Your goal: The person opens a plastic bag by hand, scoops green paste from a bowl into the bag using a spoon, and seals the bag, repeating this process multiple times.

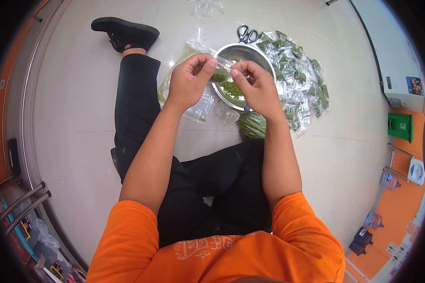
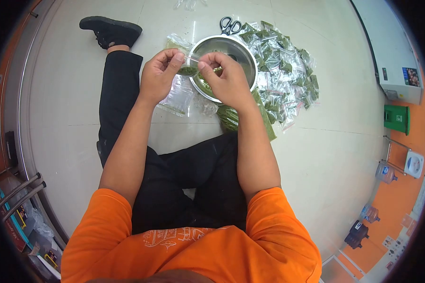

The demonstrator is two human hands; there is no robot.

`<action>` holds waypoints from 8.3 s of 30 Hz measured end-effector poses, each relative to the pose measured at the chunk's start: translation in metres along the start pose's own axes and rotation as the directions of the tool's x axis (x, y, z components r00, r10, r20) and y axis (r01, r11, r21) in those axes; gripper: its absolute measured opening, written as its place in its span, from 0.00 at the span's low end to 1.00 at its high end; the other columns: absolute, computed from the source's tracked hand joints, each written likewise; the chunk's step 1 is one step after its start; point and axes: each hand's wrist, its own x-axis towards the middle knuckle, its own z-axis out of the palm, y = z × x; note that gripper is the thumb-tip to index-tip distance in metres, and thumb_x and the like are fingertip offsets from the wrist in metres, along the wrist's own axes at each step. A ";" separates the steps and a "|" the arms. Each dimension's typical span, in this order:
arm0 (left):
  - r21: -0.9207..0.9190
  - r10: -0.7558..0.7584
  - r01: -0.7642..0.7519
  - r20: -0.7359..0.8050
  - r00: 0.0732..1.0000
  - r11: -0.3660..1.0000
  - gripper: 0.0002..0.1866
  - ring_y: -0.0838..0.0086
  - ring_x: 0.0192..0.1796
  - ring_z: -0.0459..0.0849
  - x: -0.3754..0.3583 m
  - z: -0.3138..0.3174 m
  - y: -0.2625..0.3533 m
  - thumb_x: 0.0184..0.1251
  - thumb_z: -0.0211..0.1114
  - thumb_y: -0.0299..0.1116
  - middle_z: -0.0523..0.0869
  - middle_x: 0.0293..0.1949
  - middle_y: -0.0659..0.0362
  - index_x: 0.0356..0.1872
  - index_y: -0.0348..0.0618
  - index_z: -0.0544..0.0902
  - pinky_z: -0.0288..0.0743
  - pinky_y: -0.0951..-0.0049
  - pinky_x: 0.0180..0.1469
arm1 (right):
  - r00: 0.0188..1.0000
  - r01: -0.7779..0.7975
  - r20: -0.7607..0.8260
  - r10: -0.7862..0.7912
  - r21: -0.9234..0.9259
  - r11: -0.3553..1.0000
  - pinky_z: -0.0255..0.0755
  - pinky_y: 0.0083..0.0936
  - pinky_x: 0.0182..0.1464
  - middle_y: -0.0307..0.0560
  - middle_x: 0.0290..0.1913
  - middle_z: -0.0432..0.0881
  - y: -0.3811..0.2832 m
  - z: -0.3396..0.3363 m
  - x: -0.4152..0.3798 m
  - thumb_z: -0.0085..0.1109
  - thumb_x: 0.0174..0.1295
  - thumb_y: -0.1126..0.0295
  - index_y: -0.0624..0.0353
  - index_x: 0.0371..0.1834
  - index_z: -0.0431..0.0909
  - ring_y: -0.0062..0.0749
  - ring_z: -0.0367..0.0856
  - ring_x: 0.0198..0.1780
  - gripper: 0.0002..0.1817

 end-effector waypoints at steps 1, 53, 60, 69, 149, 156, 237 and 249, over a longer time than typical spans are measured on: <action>-0.006 -0.008 0.008 0.013 1.000 1.000 0.14 0.84 0.41 0.81 0.000 0.000 -0.001 0.75 0.67 0.37 0.86 0.39 0.64 0.47 0.35 0.84 0.76 0.80 0.47 | 1.000 0.014 0.000 -0.014 0.010 1.000 0.70 0.17 0.33 0.38 0.34 0.81 0.001 0.001 0.000 0.63 0.69 0.68 0.63 0.42 0.82 0.16 0.75 0.33 0.09; 0.684 -0.151 0.247 -0.198 0.969 0.686 0.30 0.61 0.54 0.88 0.012 -0.064 0.001 0.64 0.71 0.49 0.89 0.51 0.47 0.56 0.32 0.83 0.79 0.67 0.57 | 0.967 0.070 0.216 0.133 -0.731 0.678 0.78 0.44 0.52 0.59 0.47 0.85 0.072 0.124 -0.003 0.66 0.63 0.68 0.62 0.63 0.74 0.52 0.84 0.50 0.25; 0.588 -0.232 0.277 -0.153 0.961 0.760 0.29 0.63 0.54 0.87 0.012 -0.067 0.010 0.65 0.72 0.48 0.88 0.52 0.48 0.57 0.34 0.83 0.79 0.67 0.57 | 0.984 -0.180 -0.043 0.176 -0.140 0.974 0.77 0.30 0.40 0.49 0.34 0.87 0.057 0.094 0.007 0.64 0.68 0.70 0.64 0.45 0.83 0.37 0.86 0.35 0.09; 0.433 -0.189 0.127 0.104 0.976 0.892 0.14 0.75 0.38 0.85 0.011 -0.047 0.017 0.70 0.69 0.38 0.87 0.34 0.59 0.47 0.37 0.86 0.78 0.73 0.44 | 0.976 -0.174 -0.126 0.175 0.018 0.985 0.72 0.17 0.36 0.36 0.31 0.82 0.004 0.049 0.001 0.68 0.66 0.66 0.62 0.50 0.85 0.18 0.77 0.32 0.14; 0.536 -0.104 0.130 -0.080 0.991 0.834 0.12 0.60 0.38 0.90 -0.004 -0.016 -0.003 0.64 0.62 0.30 0.90 0.35 0.46 0.44 0.35 0.87 0.81 0.64 0.44 | 0.993 0.117 0.067 -0.098 -0.396 0.911 0.75 0.45 0.44 0.61 0.34 0.81 0.018 0.060 0.014 0.62 0.62 0.71 0.66 0.35 0.78 0.58 0.81 0.38 0.08; 0.696 -0.138 0.217 -0.168 0.976 0.685 0.13 0.62 0.38 0.90 -0.004 -0.018 0.009 0.63 0.64 0.32 0.90 0.35 0.47 0.43 0.34 0.88 0.82 0.67 0.45 | 0.983 0.066 -0.119 -0.138 -0.470 0.880 0.76 0.45 0.41 0.62 0.32 0.82 0.035 0.076 0.022 0.61 0.61 0.71 0.66 0.34 0.77 0.59 0.82 0.35 0.07; 0.605 -0.200 0.194 -0.059 0.978 0.772 0.20 0.59 0.49 0.89 0.000 0.002 -0.064 0.61 0.73 0.40 0.89 0.46 0.47 0.49 0.37 0.84 0.79 0.63 0.55 | 0.936 0.090 0.245 0.254 -0.862 0.498 0.77 0.49 0.52 0.66 0.40 0.84 0.049 -0.041 -0.029 0.53 0.62 0.74 0.61 0.38 0.87 0.61 0.84 0.46 0.11; 0.567 -0.097 0.072 0.013 0.995 0.821 0.19 0.63 0.45 0.90 -0.011 0.010 -0.051 0.63 0.72 0.38 0.90 0.44 0.49 0.50 0.37 0.83 0.81 0.67 0.52 | 0.985 0.054 0.141 0.096 -0.791 0.609 0.76 0.49 0.47 0.67 0.37 0.80 0.060 -0.065 -0.069 0.57 0.64 0.73 0.64 0.40 0.87 0.62 0.82 0.42 0.09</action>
